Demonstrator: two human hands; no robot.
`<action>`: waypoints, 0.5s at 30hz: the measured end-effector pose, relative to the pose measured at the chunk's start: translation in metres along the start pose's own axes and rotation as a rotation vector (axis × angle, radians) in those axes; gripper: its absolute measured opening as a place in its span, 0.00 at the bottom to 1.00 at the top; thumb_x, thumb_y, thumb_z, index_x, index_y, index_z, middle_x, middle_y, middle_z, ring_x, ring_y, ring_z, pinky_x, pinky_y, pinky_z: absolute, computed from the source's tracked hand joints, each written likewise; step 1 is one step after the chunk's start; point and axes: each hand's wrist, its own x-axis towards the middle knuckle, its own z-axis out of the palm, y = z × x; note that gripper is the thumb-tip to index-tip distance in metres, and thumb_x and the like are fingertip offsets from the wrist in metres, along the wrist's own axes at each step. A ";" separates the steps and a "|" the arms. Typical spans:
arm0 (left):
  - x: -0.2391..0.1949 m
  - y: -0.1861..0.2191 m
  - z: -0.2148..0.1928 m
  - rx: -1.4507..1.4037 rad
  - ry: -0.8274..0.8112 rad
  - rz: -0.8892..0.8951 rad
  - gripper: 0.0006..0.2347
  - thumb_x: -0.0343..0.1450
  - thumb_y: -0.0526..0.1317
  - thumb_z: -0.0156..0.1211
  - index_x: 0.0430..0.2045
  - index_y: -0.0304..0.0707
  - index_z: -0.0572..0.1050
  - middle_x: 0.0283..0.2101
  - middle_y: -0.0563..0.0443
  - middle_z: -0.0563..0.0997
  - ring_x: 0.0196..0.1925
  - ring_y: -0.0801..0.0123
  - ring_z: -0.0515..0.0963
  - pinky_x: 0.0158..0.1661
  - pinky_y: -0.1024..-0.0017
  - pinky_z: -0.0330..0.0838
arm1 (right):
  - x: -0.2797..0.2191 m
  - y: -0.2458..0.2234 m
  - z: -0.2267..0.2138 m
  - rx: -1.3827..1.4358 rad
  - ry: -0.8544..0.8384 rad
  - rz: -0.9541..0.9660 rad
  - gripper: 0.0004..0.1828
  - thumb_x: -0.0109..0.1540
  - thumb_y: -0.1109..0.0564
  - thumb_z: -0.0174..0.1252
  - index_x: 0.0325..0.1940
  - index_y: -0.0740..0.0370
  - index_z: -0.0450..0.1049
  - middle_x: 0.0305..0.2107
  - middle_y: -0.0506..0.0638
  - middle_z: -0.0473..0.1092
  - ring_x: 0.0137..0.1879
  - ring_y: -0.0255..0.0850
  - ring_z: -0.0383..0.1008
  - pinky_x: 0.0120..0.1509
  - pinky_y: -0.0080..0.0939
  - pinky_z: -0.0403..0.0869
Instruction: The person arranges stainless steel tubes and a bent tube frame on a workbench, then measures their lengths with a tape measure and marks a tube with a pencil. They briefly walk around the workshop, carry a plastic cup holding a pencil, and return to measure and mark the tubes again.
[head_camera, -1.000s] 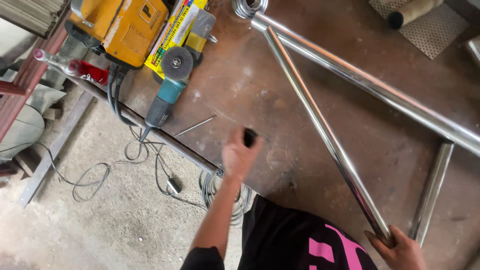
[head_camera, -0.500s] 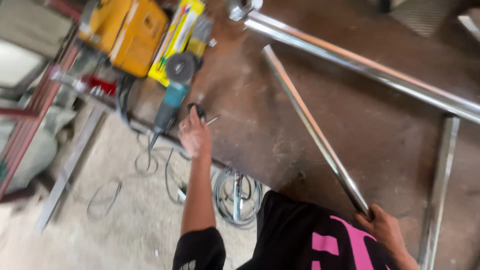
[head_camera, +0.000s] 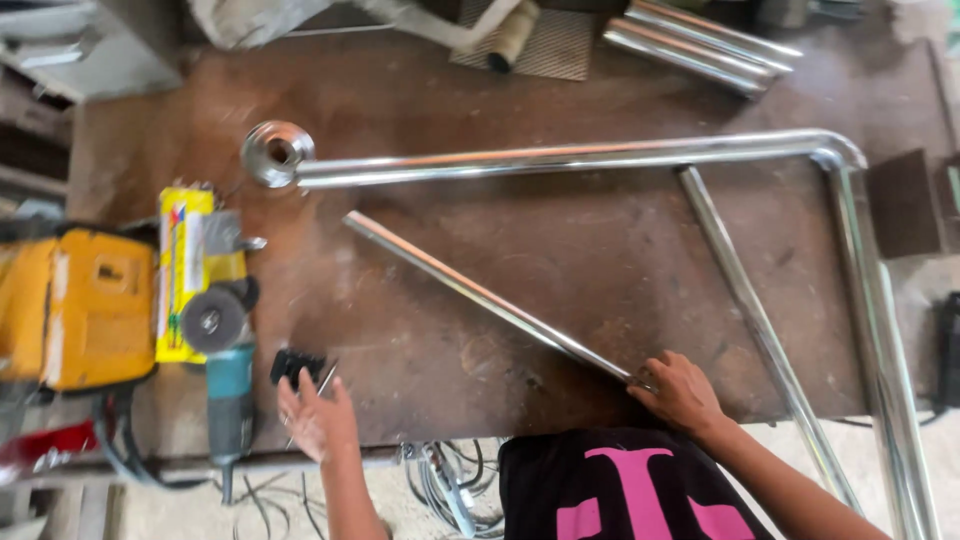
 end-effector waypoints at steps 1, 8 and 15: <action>-0.004 0.008 -0.002 -0.007 -0.002 0.029 0.23 0.70 0.48 0.63 0.59 0.38 0.75 0.71 0.38 0.63 0.67 0.47 0.64 0.58 0.55 0.68 | -0.001 -0.002 -0.003 0.004 0.013 0.026 0.20 0.53 0.42 0.68 0.38 0.56 0.74 0.37 0.53 0.70 0.44 0.53 0.73 0.49 0.52 0.75; -0.057 0.058 -0.009 -0.120 0.100 0.146 0.20 0.70 0.46 0.63 0.54 0.35 0.78 0.64 0.37 0.70 0.62 0.47 0.68 0.59 0.56 0.68 | 0.020 0.029 -0.023 0.036 0.225 0.086 0.15 0.56 0.47 0.63 0.38 0.60 0.74 0.36 0.56 0.69 0.43 0.55 0.73 0.50 0.51 0.74; -0.125 0.010 0.052 -0.180 0.078 0.045 0.18 0.67 0.49 0.66 0.46 0.39 0.82 0.54 0.39 0.79 0.56 0.50 0.78 0.55 0.57 0.75 | 0.051 0.073 -0.075 0.279 0.176 0.245 0.11 0.59 0.49 0.62 0.39 0.57 0.80 0.36 0.49 0.75 0.37 0.46 0.78 0.45 0.44 0.76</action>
